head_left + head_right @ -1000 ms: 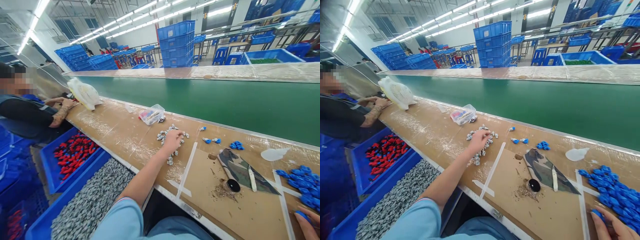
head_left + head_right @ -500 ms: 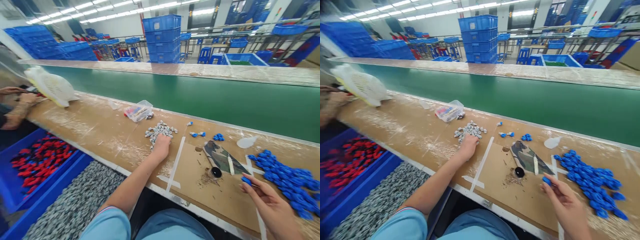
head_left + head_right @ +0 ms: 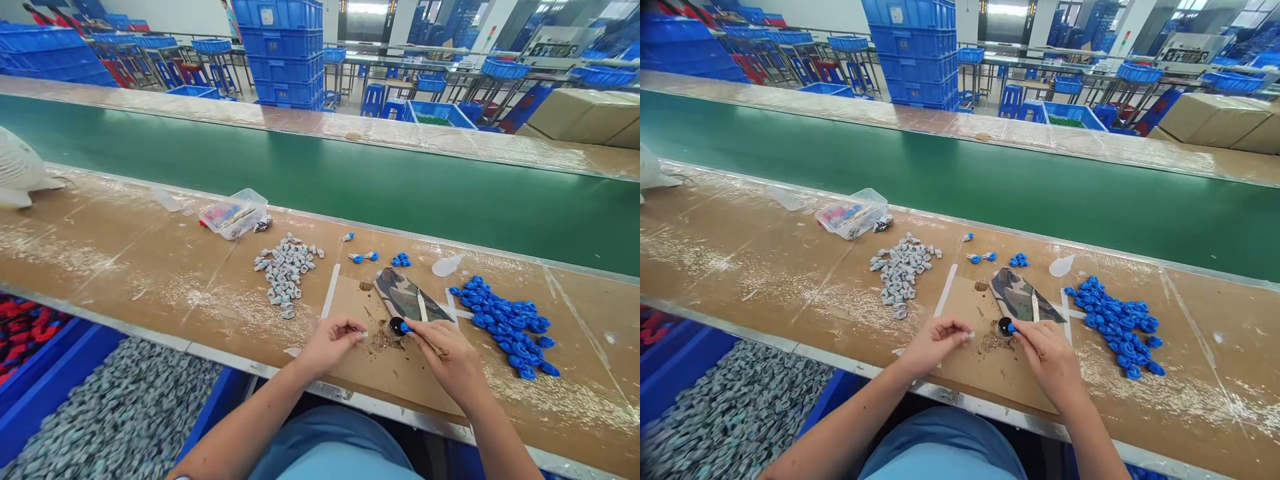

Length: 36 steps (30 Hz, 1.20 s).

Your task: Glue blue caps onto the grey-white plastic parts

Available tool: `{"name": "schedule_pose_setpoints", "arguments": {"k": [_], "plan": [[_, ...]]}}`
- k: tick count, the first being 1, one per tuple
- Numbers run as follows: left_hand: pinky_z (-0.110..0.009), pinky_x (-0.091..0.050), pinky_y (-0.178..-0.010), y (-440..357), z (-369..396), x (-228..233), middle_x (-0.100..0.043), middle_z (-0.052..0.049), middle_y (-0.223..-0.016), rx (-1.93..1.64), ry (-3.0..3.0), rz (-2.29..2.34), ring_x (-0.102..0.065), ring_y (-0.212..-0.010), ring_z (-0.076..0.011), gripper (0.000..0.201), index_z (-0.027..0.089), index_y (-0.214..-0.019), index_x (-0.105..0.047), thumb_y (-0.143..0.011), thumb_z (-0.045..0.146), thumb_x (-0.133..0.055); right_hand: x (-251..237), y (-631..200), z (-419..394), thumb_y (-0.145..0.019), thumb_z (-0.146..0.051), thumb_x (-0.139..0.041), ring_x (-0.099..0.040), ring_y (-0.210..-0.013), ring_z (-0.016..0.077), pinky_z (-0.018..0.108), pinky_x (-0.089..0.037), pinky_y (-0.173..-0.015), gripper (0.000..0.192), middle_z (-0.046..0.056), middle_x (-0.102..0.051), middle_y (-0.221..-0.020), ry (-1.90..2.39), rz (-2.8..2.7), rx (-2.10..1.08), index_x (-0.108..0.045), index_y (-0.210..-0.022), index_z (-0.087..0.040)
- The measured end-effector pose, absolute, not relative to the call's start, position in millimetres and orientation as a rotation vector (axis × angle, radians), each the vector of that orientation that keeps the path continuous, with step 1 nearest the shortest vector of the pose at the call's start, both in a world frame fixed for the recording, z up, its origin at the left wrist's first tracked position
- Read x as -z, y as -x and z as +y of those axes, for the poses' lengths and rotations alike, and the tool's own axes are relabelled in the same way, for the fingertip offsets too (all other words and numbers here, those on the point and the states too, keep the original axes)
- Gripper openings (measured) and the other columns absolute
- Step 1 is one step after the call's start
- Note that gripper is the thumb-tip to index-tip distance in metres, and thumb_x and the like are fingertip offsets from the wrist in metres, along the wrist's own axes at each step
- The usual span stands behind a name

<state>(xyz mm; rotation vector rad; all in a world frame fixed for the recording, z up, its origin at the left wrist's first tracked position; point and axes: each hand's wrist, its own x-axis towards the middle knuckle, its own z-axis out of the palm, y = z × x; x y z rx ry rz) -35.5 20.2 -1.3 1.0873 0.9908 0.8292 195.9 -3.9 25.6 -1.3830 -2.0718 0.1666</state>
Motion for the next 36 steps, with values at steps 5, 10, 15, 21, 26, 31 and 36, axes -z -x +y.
{"name": "schedule_pose_setpoints", "arguments": {"k": [5,10,15,21,26,31,36], "plan": [[-0.027,-0.05,-0.071,13.8,9.7,4.3,-0.068,-0.002,-0.069,-0.851,-0.856,0.961,-0.062,-0.067,-0.0135,0.031,0.015,-0.078,-0.067,-0.058,0.035,-0.079,-19.4,-195.5,-4.3,-0.084,-0.038,-0.055,-0.065,-0.074,0.0199,0.033,-0.052,-0.066,0.026,0.005,-0.073,-0.082,1.533,-1.894,-0.342,-0.072,-0.099,-0.024],[-0.027,-0.049,-0.072,0.9,3.2,14.5,-0.069,-0.003,-0.074,-0.917,-0.845,0.933,-0.062,-0.07,-0.014,0.029,0.015,-0.078,-0.068,-0.058,0.034,-0.079,-21.7,-193.7,-6.9,-0.074,-0.053,-0.061,-0.068,-0.076,0.0222,0.033,-0.055,-0.066,0.041,0.008,-0.074,-0.087,1.67,-1.416,-0.857,-0.073,-0.094,-0.02],[-0.028,-0.05,-0.074,-1.9,-1.5,17.1,-0.069,-0.004,-0.077,-0.9,-0.867,0.884,-0.062,-0.074,-0.0145,0.027,0.015,-0.078,-0.067,-0.061,0.034,-0.078,-26.2,-185.8,-13.9,-0.07,-0.053,-0.065,-0.068,-0.077,0.0217,0.033,-0.057,-0.068,0.043,0.009,-0.074,-0.088,1.608,-1.317,-1.079,-0.073,-0.094,-0.019],[-0.028,-0.051,-0.077,-2.3,-1.7,15.6,-0.067,-0.004,-0.081,-0.931,-0.855,0.846,-0.062,-0.081,-0.015,0.033,0.016,-0.088,-0.063,-0.061,0.029,-0.079,-17.5,-171.5,-27.5,-0.077,-0.044,-0.062,-0.069,-0.08,0.0212,0.033,-0.057,-0.072,0.031,0.007,-0.074,-0.089,1.55,-1.553,-0.949,-0.073,-0.096,-0.023],[-0.029,-0.051,-0.08,0.7,-3.8,18.8,-0.068,-0.006,-0.088,-0.915,-0.958,0.809,-0.064,-0.087,-0.0167,0.03,0.016,-0.094,-0.062,-0.07,0.029,-0.073,-23.4,-171.0,-26.7,-0.083,-0.028,-0.058,-0.068,-0.077,0.0171,0.028,-0.056,-0.068,0.02,0.003,-0.074,-0.086,1.406,-1.88,-0.653,-0.072,-0.097,-0.027],[-0.03,-0.051,-0.082,6.6,-4.3,18.3,-0.069,-0.007,-0.094,-0.858,-1.199,0.782,-0.065,-0.091,-0.0179,0.027,0.017,-0.099,-0.061,-0.074,0.025,-0.068,-34.6,-178.7,-19.0,-0.087,-0.024,-0.054,-0.067,-0.069,0.0145,0.024,-0.054,-0.061,0.022,0.001,-0.073,-0.078,1.245,-2.126,-0.633,-0.072,-0.097,-0.028],[-0.025,-0.049,-0.074,4.2,-2.9,13.9,-0.065,-0.002,-0.079,-0.84,-1.022,0.735,-0.064,-0.078,-0.0139,0.034,0.017,-0.098,-0.058,-0.07,0.027,-0.073,-34.2,-176.9,-18.6,-0.087,-0.029,-0.054,-0.065,-0.061,0.0137,0.023,-0.052,-0.055,0.021,0.0,-0.072,-0.071,1.265,-2.083,-0.693,-0.073,-0.097,-0.03]]}}
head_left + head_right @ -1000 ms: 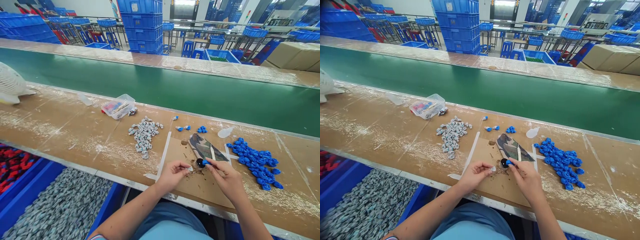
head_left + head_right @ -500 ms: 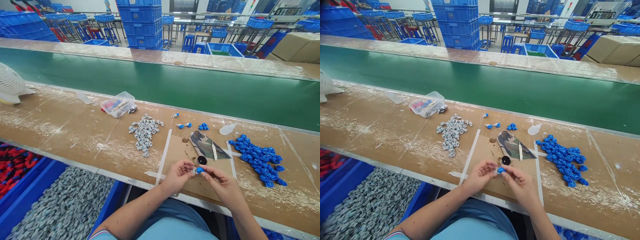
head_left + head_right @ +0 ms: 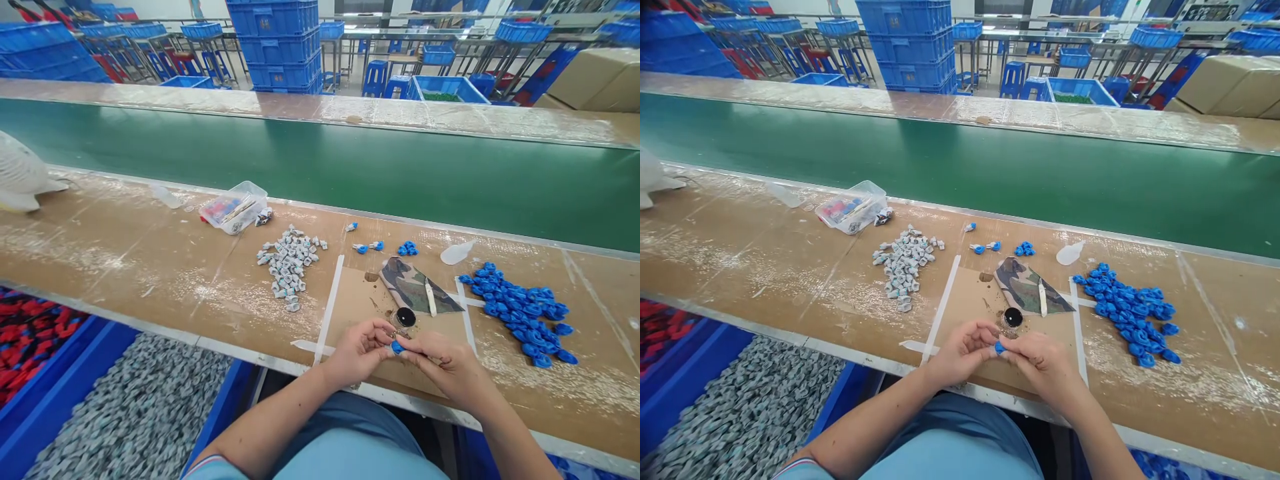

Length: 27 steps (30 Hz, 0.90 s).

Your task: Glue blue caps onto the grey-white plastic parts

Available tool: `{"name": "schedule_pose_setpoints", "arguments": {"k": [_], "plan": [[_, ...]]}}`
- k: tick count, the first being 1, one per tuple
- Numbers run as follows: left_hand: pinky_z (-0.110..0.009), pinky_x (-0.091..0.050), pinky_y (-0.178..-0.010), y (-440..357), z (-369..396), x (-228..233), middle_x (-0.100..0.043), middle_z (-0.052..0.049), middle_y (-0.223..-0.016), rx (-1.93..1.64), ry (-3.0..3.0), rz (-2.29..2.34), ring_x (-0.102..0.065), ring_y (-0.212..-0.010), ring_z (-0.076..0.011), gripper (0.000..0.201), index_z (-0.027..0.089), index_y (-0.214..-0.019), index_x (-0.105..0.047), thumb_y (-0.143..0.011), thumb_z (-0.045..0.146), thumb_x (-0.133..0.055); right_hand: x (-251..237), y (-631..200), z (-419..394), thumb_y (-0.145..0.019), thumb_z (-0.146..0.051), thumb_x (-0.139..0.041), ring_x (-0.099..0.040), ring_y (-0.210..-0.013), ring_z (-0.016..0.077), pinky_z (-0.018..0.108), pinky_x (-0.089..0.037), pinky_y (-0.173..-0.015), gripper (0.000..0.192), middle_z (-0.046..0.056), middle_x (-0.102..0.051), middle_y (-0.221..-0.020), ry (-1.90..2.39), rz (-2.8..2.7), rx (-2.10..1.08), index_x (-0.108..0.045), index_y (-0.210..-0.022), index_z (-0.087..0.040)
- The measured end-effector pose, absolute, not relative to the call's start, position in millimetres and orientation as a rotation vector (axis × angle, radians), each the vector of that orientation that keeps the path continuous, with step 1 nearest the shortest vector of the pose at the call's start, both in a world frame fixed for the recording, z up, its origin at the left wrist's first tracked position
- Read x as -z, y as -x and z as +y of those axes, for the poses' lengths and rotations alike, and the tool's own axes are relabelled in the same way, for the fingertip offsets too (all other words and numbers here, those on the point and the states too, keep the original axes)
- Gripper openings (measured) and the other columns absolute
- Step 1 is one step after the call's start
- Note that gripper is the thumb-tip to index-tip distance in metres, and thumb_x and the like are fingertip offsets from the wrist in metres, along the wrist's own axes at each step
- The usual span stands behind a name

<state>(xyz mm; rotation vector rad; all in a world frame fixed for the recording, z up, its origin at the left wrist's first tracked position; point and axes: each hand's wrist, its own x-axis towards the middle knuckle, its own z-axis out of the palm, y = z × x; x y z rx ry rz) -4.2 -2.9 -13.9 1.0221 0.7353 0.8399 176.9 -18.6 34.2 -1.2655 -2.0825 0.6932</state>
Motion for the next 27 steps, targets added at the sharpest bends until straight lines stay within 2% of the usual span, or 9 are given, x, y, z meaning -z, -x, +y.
{"name": "schedule_pose_setpoints", "arguments": {"k": [4,11,16,18,21,23,27], "plan": [[-0.022,-0.046,-0.067,2.3,-3.0,11.2,-0.061,0.001,-0.074,-0.851,-0.886,0.773,-0.059,-0.068,-0.0104,0.039,0.017,-0.094,-0.057,-0.064,0.031,-0.078,-27.8,-170.9,-25.3,-0.084,-0.033,-0.057,-0.066,-0.061,0.0153,0.025,-0.054,-0.056,0.019,0.0,-0.073,-0.073,1.353,-1.921,-0.732,-0.074,-0.094,-0.033],[-0.022,-0.044,-0.065,1.7,-1.1,8.0,-0.059,0.002,-0.071,-0.809,-0.829,0.846,-0.056,-0.064,-0.0093,0.042,0.017,-0.091,-0.056,-0.06,0.031,-0.08,-15.4,-163.0,-33.4,-0.079,-0.036,-0.06,-0.067,-0.06,0.0185,0.03,-0.056,-0.058,0.02,0.001,-0.073,-0.073,1.519,-1.703,-0.832,-0.075,-0.09,-0.032],[-0.024,-0.047,-0.067,3.6,7.7,3.0,-0.061,0.001,-0.073,-0.724,-0.892,0.838,-0.058,-0.066,-0.0106,0.034,0.017,-0.09,-0.055,-0.066,0.033,-0.075,-15.5,-178.0,-34.5,-0.08,-0.033,-0.06,-0.068,-0.072,0.0177,0.029,-0.055,-0.068,0.027,0.002,-0.074,-0.086,1.5,-1.728,-0.848,-0.071,-0.104,-0.027],[-0.025,-0.048,-0.072,8.4,20.6,0.7,-0.063,-0.001,-0.077,-0.762,-1.016,0.906,-0.06,-0.073,-0.0124,0.029,0.017,-0.091,-0.056,-0.07,0.03,-0.071,-13.8,-200.0,-32.8,-0.081,-0.036,-0.058,-0.067,-0.073,0.0174,0.029,-0.054,-0.069,0.029,0.004,-0.073,-0.089,1.596,-1.671,-0.744,-0.07,-0.105,-0.024],[-0.028,-0.048,-0.08,16.6,53.1,-0.7,-0.065,-0.003,-0.086,-0.904,-1.259,1.05,-0.062,-0.084,-0.0152,0.022,0.018,-0.093,-0.058,-0.074,0.025,-0.065,-7.4,-245.1,-26.4,-0.084,-0.044,-0.052,-0.067,-0.075,0.0191,0.03,-0.054,-0.069,0.033,0.007,-0.073,-0.09,1.885,-1.463,-0.359,-0.071,-0.095,-0.02],[-0.03,-0.048,-0.079,19.3,79.9,0.6,-0.066,-0.004,-0.087,-0.972,-1.42,1.163,-0.062,-0.082,-0.0162,0.02,0.018,-0.094,-0.058,-0.075,0.021,-0.062,-2.3,-271.8,-19.4,-0.083,-0.048,-0.048,-0.065,-0.07,0.0202,0.034,-0.052,-0.067,0.038,0.009,-0.072,-0.085,2.014,-1.372,-0.139,-0.07,-0.092,-0.019],[-0.034,-0.048,-0.079,13.5,125.7,5.1,-0.065,-0.004,-0.082,-1.057,-1.622,1.34,-0.062,-0.077,-0.0174,0.018,0.017,-0.093,-0.057,-0.076,0.011,-0.057,5.2,-293.5,-5.4,-0.077,-0.047,-0.049,-0.06,-0.064,0.0216,0.038,-0.049,-0.063,0.035,0.009,-0.068,-0.086,2.026,-1.434,-0.05,-0.07,-0.088,-0.022]]}}
